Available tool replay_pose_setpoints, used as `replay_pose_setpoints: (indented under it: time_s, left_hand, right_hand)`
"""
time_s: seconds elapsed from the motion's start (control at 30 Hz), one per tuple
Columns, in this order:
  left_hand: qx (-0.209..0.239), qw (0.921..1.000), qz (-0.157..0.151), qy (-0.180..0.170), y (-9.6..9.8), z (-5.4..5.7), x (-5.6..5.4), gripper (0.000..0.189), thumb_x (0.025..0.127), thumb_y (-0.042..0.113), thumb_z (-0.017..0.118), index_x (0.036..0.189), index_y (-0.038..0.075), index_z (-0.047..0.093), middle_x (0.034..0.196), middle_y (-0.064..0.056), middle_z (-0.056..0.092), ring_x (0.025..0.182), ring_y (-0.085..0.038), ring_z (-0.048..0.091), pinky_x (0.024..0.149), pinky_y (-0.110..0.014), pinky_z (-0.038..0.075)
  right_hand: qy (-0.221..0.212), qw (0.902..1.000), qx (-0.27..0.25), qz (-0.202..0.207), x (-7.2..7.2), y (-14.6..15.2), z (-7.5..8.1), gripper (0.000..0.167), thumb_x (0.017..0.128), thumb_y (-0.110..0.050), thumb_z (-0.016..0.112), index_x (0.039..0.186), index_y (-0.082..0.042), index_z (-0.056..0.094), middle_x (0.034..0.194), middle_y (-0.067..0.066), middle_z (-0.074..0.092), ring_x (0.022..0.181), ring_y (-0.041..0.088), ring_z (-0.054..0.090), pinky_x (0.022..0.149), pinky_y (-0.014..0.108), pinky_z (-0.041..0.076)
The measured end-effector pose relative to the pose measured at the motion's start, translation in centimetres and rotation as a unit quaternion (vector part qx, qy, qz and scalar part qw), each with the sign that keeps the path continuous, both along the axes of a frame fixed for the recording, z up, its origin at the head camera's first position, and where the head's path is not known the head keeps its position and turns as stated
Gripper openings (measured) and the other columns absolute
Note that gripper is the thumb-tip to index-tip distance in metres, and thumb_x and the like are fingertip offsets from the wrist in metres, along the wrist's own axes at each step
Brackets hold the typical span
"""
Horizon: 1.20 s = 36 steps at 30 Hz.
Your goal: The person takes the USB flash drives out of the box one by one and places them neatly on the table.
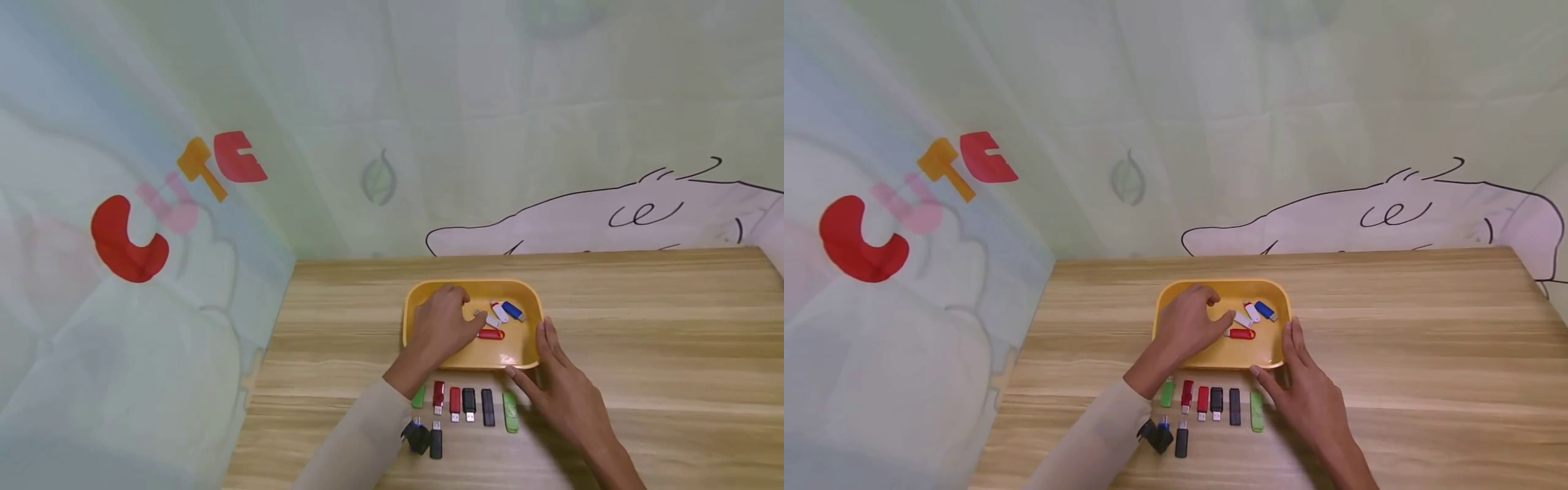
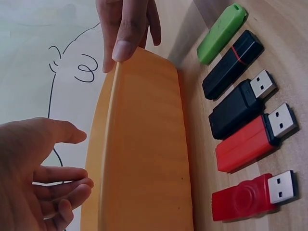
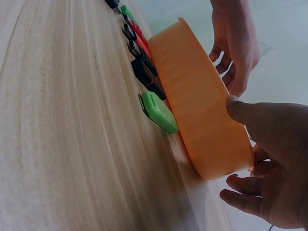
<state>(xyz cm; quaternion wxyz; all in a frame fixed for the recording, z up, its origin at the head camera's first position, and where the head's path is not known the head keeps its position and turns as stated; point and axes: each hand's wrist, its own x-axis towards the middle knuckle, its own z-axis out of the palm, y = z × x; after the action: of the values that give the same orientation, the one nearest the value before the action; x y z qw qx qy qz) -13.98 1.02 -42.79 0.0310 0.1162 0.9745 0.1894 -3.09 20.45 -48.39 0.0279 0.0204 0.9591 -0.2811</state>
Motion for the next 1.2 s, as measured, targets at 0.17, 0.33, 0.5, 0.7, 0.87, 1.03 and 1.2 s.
replay_pose_setpoints:
  time_s: [0.17, 0.33, 0.5, 0.7, 0.87, 1.03, 1.2]
  left_hand:
    - [-0.010, 0.9998, 0.004, -0.018, 0.6, -0.3, -0.5, 0.047, 0.093, 0.052, 0.076, 0.116, 0.011, 0.079, 0.103, 0.000, 0.070, 0.082, -0.011, 0.060, 0.067, -0.025, 0.052]
    - [-0.035, 0.9992, -0.010, -0.018, 1.2, -0.4, -1.0, 0.039, 0.092, 0.052, 0.076, 0.084, 0.015, 0.071, 0.080, 0.002, 0.057, 0.069, -0.011, 0.053, 0.054, -0.024, 0.040]
    - [-0.057, 0.9978, -0.020, -0.027, 1.9, -0.6, -1.2, 0.046, 0.091, 0.054, 0.076, 0.071, 0.017, 0.060, 0.073, 0.003, 0.050, 0.063, -0.011, 0.049, 0.050, -0.024, 0.037]
    - [-0.056, 0.9967, -0.012, -0.058, 2.2, -1.5, -1.4, 0.048, 0.092, 0.054, 0.077, 0.068, 0.015, 0.060, 0.080, 0.001, 0.054, 0.065, -0.012, 0.051, 0.052, -0.025, 0.040]
    - [-0.065, 0.9949, -0.006, -0.077, 2.7, -1.9, -1.3, 0.050, 0.092, 0.057, 0.076, 0.069, 0.015, 0.062, 0.088, 0.001, 0.057, 0.069, -0.012, 0.053, 0.054, -0.025, 0.042]
    - [-0.085, 0.9934, -0.004, -0.077, 3.3, -2.4, -1.2, 0.050, 0.090, 0.060, 0.077, 0.071, 0.016, 0.064, 0.090, 0.001, 0.058, 0.075, -0.013, 0.053, 0.060, -0.027, 0.044]
    - [-0.104, 0.9926, -0.010, -0.062, 3.8, -2.6, -1.2, 0.049, 0.091, 0.060, 0.075, 0.069, 0.017, 0.065, 0.088, 0.001, 0.058, 0.077, -0.014, 0.053, 0.063, -0.029, 0.044]
  right_hand:
    - [0.003, 1.0000, 0.001, 0.001, 0.0, 0.1, -0.1, 0.104, 0.099, -0.066, 0.062, 0.170, -0.012, 0.010, 0.177, 0.015, 0.013, 0.139, 0.056, 0.049, 0.098, 0.067, 0.052]
    - [0.014, 0.9999, 0.000, 0.004, -0.1, 0.1, -0.1, 0.103, 0.099, -0.064, 0.064, 0.170, -0.012, 0.011, 0.177, 0.015, 0.014, 0.138, 0.055, 0.051, 0.097, 0.066, 0.053]
    - [0.013, 0.9999, 0.002, 0.004, 0.0, 0.1, -0.1, 0.104, 0.099, -0.065, 0.064, 0.170, -0.012, 0.011, 0.177, 0.014, 0.014, 0.139, 0.055, 0.050, 0.098, 0.066, 0.053]
    - [0.011, 0.9999, 0.003, 0.003, 0.1, 0.1, -0.1, 0.104, 0.098, -0.064, 0.065, 0.170, -0.012, 0.011, 0.177, 0.014, 0.014, 0.139, 0.055, 0.050, 0.098, 0.067, 0.053]
    - [0.014, 0.9999, 0.000, 0.004, 0.1, 0.1, -0.1, 0.103, 0.099, -0.064, 0.064, 0.170, -0.012, 0.012, 0.177, 0.014, 0.014, 0.138, 0.055, 0.051, 0.097, 0.066, 0.053]
    - [0.017, 0.9998, 0.002, 0.006, 0.1, 0.1, -0.2, 0.102, 0.099, -0.065, 0.063, 0.170, -0.011, 0.013, 0.177, 0.014, 0.015, 0.136, 0.055, 0.053, 0.095, 0.066, 0.054]
    - [0.018, 0.9998, 0.002, 0.006, 0.1, 0.2, -0.2, 0.102, 0.099, -0.066, 0.063, 0.170, -0.012, 0.013, 0.177, 0.014, 0.016, 0.135, 0.055, 0.054, 0.095, 0.066, 0.054]
